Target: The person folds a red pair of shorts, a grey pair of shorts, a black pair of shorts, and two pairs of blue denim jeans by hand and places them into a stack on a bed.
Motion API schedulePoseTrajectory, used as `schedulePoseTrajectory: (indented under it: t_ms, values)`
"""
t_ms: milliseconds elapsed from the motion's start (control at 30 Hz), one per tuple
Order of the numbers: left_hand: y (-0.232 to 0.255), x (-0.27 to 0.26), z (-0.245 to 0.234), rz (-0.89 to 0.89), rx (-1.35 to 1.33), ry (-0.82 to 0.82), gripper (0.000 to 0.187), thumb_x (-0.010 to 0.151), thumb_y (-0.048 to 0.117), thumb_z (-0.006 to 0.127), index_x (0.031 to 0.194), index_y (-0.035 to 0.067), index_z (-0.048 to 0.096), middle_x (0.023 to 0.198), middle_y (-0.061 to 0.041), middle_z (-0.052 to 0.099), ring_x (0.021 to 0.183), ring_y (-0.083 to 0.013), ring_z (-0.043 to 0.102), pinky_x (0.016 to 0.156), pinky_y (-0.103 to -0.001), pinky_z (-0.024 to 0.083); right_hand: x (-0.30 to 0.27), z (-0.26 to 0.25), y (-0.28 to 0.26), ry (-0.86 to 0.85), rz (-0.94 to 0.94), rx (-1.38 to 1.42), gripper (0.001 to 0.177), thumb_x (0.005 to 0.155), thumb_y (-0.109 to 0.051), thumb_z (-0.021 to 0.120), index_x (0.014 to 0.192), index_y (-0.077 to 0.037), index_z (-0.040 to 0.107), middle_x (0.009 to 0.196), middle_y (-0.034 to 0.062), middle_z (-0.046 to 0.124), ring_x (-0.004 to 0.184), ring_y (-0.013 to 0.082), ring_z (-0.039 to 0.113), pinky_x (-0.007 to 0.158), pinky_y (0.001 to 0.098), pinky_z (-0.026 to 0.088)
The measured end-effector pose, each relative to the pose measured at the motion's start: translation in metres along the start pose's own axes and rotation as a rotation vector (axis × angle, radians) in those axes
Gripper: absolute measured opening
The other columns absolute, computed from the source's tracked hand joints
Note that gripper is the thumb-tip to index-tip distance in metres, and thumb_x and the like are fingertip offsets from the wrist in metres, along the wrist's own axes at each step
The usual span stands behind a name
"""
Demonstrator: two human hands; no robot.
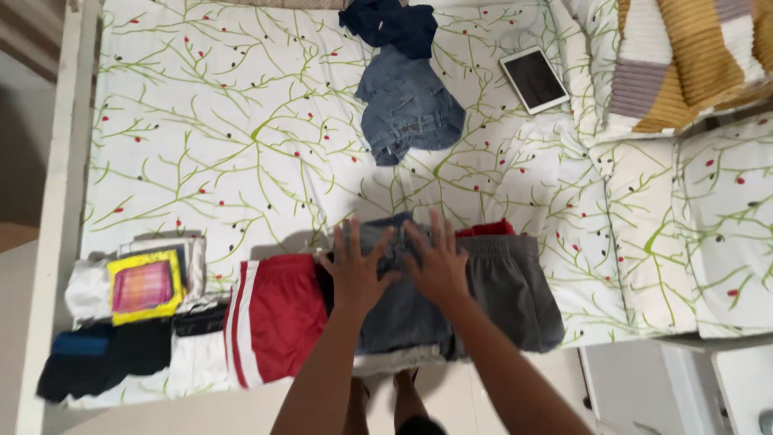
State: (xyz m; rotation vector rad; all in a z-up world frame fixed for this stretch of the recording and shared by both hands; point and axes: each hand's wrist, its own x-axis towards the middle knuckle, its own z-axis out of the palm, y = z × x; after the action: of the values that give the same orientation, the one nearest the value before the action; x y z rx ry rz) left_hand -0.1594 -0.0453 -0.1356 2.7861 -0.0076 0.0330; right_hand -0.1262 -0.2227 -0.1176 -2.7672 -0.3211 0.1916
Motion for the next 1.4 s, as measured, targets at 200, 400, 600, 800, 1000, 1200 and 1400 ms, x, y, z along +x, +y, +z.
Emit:
schedulePoseTrajectory:
  t_ms: [200, 400, 600, 800, 1000, 1200, 1400]
  values:
    - [-0.010, 0.002, 0.021, -0.202, 0.003, -0.384, 0.108, 0.067, 0.073, 0.079, 0.155, 0.054, 0.020, 0.170, -0.005, -0.008, 0.152, -0.0528, 0.001, 0.098, -0.091, 0.016, -0.009, 0.051, 0.006, -0.180, 0.151, 0.002, 0.070, 0.091, -0.054, 0.062, 0.153, -0.052, 0.032, 0.171, -0.0008, 0.004, 0.156, 0.0406, 0.008, 0.098, 0.0788, 0.036]
    - [-0.019, 0.002, 0.045, -0.171, -0.013, -0.341, 0.112, 0.063, 0.082, 0.074, 0.157, 0.053, 0.021, 0.173, -0.003, -0.001, 0.150, -0.0519, 0.003, 0.100, -0.089, 0.014, -0.002, 0.066, 0.020, -0.233, 0.128, -0.048, 0.065, 0.095, -0.057, 0.054, 0.155, -0.049, 0.030, 0.170, -0.0009, 0.001, 0.154, 0.0411, 0.008, 0.098, 0.0746, 0.034]
    - [-0.022, 0.036, 0.021, 0.099, -0.019, 0.029, 0.063, 0.077, 0.067, 0.069, 0.124, 0.024, 0.067, 0.146, -0.014, 0.051, 0.142, -0.0495, 0.033, 0.099, -0.088, 0.011, 0.022, 0.049, 0.035, -0.204, 0.121, -0.115, 0.063, 0.095, -0.057, 0.052, 0.155, -0.045, 0.033, 0.166, 0.0000, 0.020, 0.146, 0.0352, 0.029, 0.105, 0.0682, 0.028]
    - [-0.019, 0.153, 0.038, 0.201, 0.116, 0.362, 0.026, 0.089, 0.027, 0.064, 0.106, 0.008, 0.069, 0.124, -0.017, 0.063, 0.118, -0.0365, 0.054, 0.094, -0.054, 0.041, 0.133, 0.020, 0.094, 0.065, -0.024, -0.191, 0.070, 0.088, -0.037, 0.067, 0.152, -0.029, 0.040, 0.157, 0.0126, 0.035, 0.135, 0.0380, 0.040, 0.101, 0.0649, 0.034]
    - [-0.026, 0.259, 0.081, -0.116, 0.031, -0.020, 0.023, 0.090, 0.024, 0.064, 0.109, 0.014, 0.071, 0.137, -0.014, 0.052, 0.127, -0.0346, 0.047, 0.098, -0.053, 0.043, 0.253, 0.036, 0.160, -0.021, 0.039, -0.204, 0.068, 0.085, -0.030, 0.071, 0.148, -0.023, 0.046, 0.155, 0.0144, 0.036, 0.136, 0.0379, 0.041, 0.098, 0.0616, 0.041]
    - [-0.050, 0.295, 0.143, -0.160, 0.037, -0.312, 0.016, 0.086, 0.024, 0.067, 0.095, 0.021, 0.079, 0.155, -0.012, 0.036, 0.141, -0.0342, 0.036, 0.110, -0.052, 0.039, 0.313, 0.098, 0.212, -0.160, 0.124, -0.221, 0.047, 0.085, -0.026, 0.069, 0.132, -0.024, 0.065, 0.157, 0.0136, 0.035, 0.141, 0.0374, 0.039, 0.106, 0.0609, 0.042]
    - [-0.074, 0.313, 0.213, -0.127, 0.039, -0.372, 0.033, 0.084, 0.015, 0.065, 0.108, 0.030, 0.081, 0.164, -0.008, 0.023, 0.150, -0.0331, 0.025, 0.112, -0.056, 0.033, 0.341, 0.130, 0.244, -0.291, 0.288, -0.209, 0.050, 0.082, -0.022, 0.068, 0.131, -0.032, 0.065, 0.164, 0.0188, 0.017, 0.145, 0.0422, 0.027, 0.107, 0.0651, 0.038]
